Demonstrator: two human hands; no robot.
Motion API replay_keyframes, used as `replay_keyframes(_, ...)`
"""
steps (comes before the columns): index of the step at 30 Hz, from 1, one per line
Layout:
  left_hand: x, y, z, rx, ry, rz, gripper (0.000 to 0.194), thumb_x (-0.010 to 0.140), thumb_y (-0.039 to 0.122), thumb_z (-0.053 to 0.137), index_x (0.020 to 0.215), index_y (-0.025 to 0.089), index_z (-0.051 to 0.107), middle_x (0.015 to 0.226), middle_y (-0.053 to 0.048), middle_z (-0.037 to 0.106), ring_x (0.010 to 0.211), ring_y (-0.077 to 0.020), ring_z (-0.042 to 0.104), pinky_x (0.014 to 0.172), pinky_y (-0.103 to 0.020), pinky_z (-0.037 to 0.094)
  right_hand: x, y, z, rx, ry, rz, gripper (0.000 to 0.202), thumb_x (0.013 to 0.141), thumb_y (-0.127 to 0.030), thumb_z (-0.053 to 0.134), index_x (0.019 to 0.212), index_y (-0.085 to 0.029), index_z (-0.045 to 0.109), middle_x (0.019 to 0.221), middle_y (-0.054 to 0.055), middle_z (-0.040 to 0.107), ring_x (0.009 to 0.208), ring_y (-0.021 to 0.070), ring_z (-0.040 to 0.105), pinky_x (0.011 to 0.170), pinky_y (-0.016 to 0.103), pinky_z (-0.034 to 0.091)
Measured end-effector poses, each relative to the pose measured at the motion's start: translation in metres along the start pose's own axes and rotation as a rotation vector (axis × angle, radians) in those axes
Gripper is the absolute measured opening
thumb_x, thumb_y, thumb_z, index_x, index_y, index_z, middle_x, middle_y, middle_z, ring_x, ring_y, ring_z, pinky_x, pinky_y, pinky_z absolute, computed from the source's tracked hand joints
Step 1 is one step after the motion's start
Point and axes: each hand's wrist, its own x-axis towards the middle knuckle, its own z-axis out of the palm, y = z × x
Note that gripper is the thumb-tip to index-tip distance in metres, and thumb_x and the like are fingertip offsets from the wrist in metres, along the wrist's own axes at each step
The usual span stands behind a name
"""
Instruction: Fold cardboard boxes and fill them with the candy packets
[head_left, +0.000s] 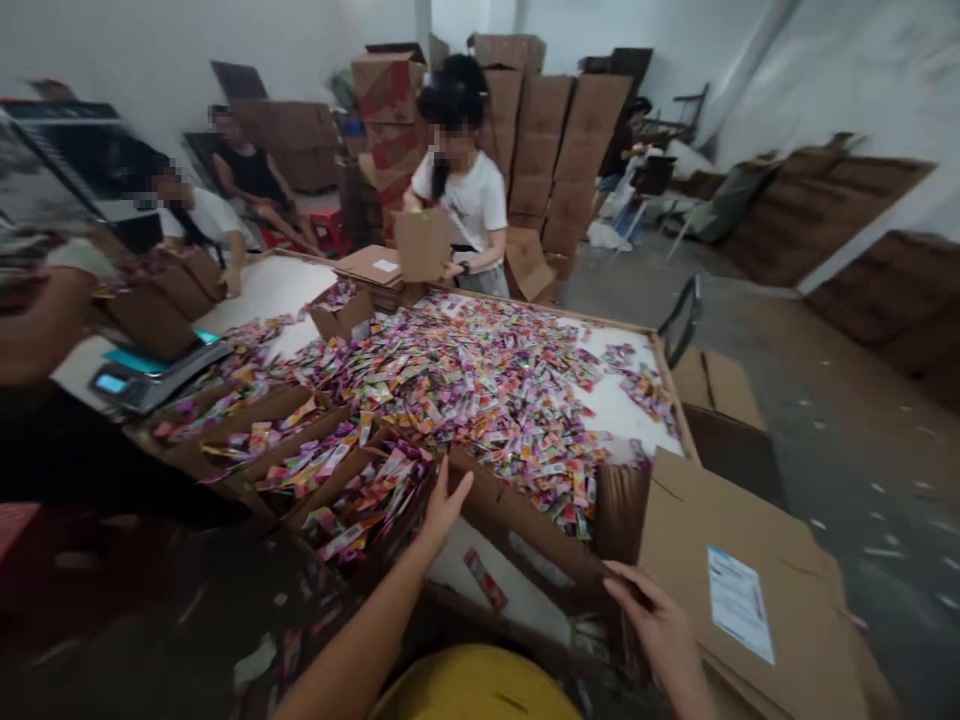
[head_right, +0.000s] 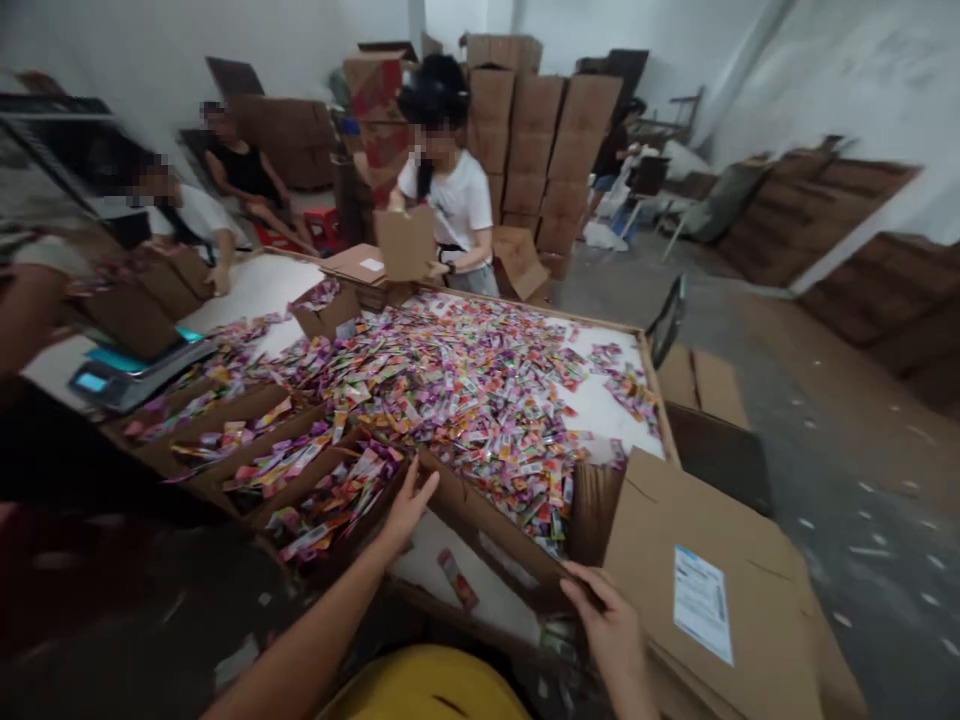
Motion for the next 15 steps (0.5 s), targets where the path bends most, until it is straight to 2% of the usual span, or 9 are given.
replay_keyframes(2,0.012,0.013,-0.005,-0.019,-0.036,-0.029,0.069,0.077,0.063,0.060,0.129,0.018,0.049,0.141,-0.017,0.053,0.132,-0.0285,0.048,0.111,-0.041,0.036,-0.009,0.001,0.017,0.049,0.019,0.088,0.053,0.057,-0.069,0.069,0.080,-0.021,0.076,0.089,0.009,0.074,0.088,0.0278,0.068,0.081,0.036,0.056)
replay_keyframes(4,0.016,0.023,-0.005,0.016,0.012,-0.025,0.063,0.073,0.064,0.063,0.114,0.017,0.053,0.120,-0.017,0.064,0.114,-0.0282,0.059,0.100,-0.040,0.043,-0.018,0.003,0.026,0.088,0.041,0.164,0.053,0.056,-0.067,0.071,0.081,-0.021,0.076,0.090,0.009,0.075,0.090,0.0283,0.068,0.083,0.036,0.055)
replay_keyframes(7,0.015,0.029,0.001,0.082,0.046,0.032,0.055,0.068,0.061,0.069,0.099,0.017,0.055,0.103,-0.012,0.066,0.101,-0.0259,0.061,0.095,-0.039,0.044,-0.026,0.000,0.027,0.151,0.114,0.256,0.052,0.055,-0.066,0.072,0.081,-0.020,0.076,0.091,0.007,0.075,0.094,0.0297,0.067,0.088,0.037,0.053)
replay_keyframes(12,-0.003,0.033,-0.001,0.059,-0.022,0.188,0.043,0.075,0.051,0.066,0.101,0.018,0.057,0.097,-0.007,0.066,0.095,-0.0216,0.061,0.092,-0.036,0.045,-0.021,-0.010,0.023,0.339,0.315,0.451,0.055,0.049,-0.060,0.079,0.083,-0.018,0.077,0.094,0.009,0.076,0.106,0.0342,0.064,0.095,0.040,0.051)
replay_keyframes(13,-0.008,0.033,-0.004,0.049,-0.057,0.200,0.041,0.075,0.048,0.065,0.102,0.018,0.057,0.097,-0.006,0.066,0.095,-0.0212,0.062,0.092,-0.036,0.046,-0.018,-0.011,0.022,0.371,0.339,0.484,0.056,0.046,-0.058,0.081,0.083,-0.017,0.077,0.096,0.010,0.075,0.109,0.0347,0.063,0.096,0.041,0.050)
replay_keyframes(15,-0.018,0.032,-0.011,0.015,-0.223,0.205,0.039,0.076,0.043,0.064,0.105,0.018,0.057,0.102,-0.007,0.067,0.099,-0.0209,0.062,0.094,-0.035,0.047,-0.014,-0.012,0.018,0.418,0.376,0.561,0.056,0.045,-0.058,0.082,0.082,-0.016,0.076,0.097,0.012,0.075,0.110,0.0354,0.063,0.094,0.042,0.051)
